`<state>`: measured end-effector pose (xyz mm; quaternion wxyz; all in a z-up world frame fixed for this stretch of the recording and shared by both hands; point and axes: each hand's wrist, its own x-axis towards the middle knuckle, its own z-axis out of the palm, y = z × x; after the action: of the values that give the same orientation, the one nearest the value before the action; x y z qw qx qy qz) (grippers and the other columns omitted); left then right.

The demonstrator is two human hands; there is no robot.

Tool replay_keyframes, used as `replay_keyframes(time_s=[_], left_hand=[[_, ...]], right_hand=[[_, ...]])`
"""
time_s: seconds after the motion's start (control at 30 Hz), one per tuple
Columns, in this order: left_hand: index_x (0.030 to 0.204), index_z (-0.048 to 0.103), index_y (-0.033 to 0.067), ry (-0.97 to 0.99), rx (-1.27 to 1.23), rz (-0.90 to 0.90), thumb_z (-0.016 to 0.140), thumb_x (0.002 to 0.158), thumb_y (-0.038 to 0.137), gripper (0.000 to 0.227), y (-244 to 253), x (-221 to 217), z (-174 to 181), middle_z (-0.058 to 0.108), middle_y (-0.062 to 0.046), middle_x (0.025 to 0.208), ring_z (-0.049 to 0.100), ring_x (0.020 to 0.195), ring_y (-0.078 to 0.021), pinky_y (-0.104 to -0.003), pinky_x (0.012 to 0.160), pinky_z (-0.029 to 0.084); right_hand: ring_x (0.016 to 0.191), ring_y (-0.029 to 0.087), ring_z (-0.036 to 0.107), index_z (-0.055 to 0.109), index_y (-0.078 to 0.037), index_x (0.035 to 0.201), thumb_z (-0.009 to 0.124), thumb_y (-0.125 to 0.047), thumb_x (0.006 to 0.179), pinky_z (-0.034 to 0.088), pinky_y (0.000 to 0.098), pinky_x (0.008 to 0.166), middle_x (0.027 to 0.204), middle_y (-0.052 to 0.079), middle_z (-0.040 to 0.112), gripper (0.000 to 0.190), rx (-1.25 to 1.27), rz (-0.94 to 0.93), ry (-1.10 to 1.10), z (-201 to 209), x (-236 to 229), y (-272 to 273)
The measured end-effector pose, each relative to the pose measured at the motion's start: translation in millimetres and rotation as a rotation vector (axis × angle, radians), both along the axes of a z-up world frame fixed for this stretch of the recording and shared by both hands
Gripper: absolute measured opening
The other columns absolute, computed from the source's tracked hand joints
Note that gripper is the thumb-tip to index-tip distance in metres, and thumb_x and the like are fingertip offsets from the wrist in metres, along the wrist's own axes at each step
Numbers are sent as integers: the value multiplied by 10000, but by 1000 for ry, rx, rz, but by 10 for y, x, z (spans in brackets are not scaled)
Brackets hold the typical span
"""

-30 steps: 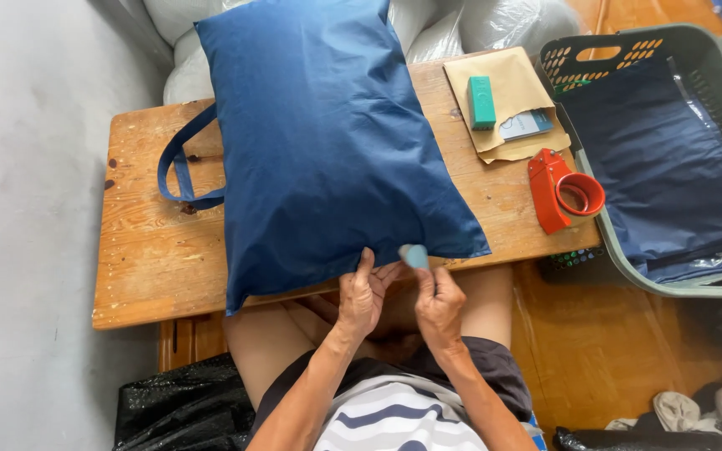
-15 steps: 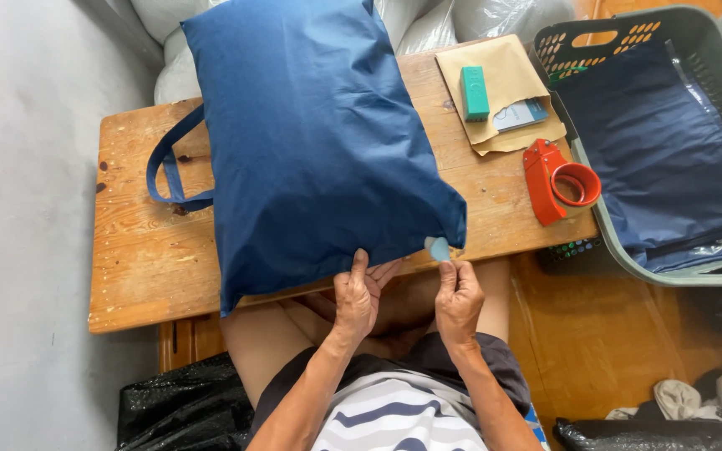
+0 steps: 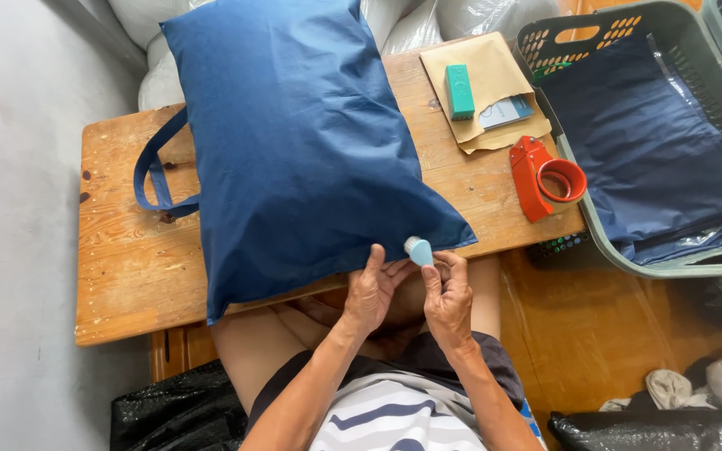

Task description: The person scrubs the surface of a blue tote bag using a green sponge and then a small blue brush. They work along the edges, corners, and handle attachments, repeatedly rubbing the fabric to remove loose particles or debris.

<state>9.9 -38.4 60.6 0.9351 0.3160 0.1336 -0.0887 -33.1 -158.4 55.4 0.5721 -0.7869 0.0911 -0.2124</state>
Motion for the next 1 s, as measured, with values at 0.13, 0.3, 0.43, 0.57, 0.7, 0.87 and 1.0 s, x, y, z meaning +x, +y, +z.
replay_keyframes(time_s=[0.13,0.3,0.43,0.57,0.7,0.87,1.0], left_hand=[[1016,744,61,109,-102,-37,685,994,311,258,-191,203,-741,781,-155,992,769,907,-282,-441,898,642],[1286,677,76,-32,-49,-68,610,1031,297,344,-162,127,-354,710,-203,1220,673,1137,-419,-615,1091,469],[1314,664,77,-60,-3,-71,583,1043,343,388,-194,144,-528,709,-156,1241,663,1160,-390,-610,1104,448],[1184,702,10,-7,9,-29,591,1046,295,336,-205,164,-837,753,-176,1088,740,979,-321,-540,1020,567],[1251,691,85,-25,-23,-57,567,1046,345,354,-184,85,-162,740,-181,1172,704,1103,-371,-603,1107,460],[1190,714,82,-3,-107,-107,590,1035,362,342,-314,95,-177,751,-171,1133,709,1100,-352,-569,1123,464],[1143,716,75,64,-184,-221,634,1030,328,289,-586,215,-755,759,-150,1101,749,989,-275,-481,1026,576]], right_hand=[[633,183,630,677,-129,1194,661,-187,993,548,333,649,696,54,640,210,-76,74,-63,-129,-19,45],[660,239,652,699,-133,1235,655,-156,1025,536,354,657,730,79,651,216,-235,-160,-119,-77,55,-193],[670,263,670,712,-136,1230,665,-152,1005,550,377,660,729,92,662,231,-205,-127,-120,-126,61,-30],[662,151,659,770,-168,1166,709,-191,958,578,333,678,691,33,650,218,-88,8,-73,-35,27,34],[643,251,659,746,-126,1212,686,-160,1005,541,366,632,709,104,653,218,-244,-181,-148,-91,97,-297],[701,229,666,728,-108,1240,677,-168,1018,548,340,672,761,110,663,236,-242,-190,-176,-31,43,-413],[873,311,754,766,-128,1170,726,-196,952,586,380,752,903,108,753,232,-305,-78,-196,114,8,-179]])
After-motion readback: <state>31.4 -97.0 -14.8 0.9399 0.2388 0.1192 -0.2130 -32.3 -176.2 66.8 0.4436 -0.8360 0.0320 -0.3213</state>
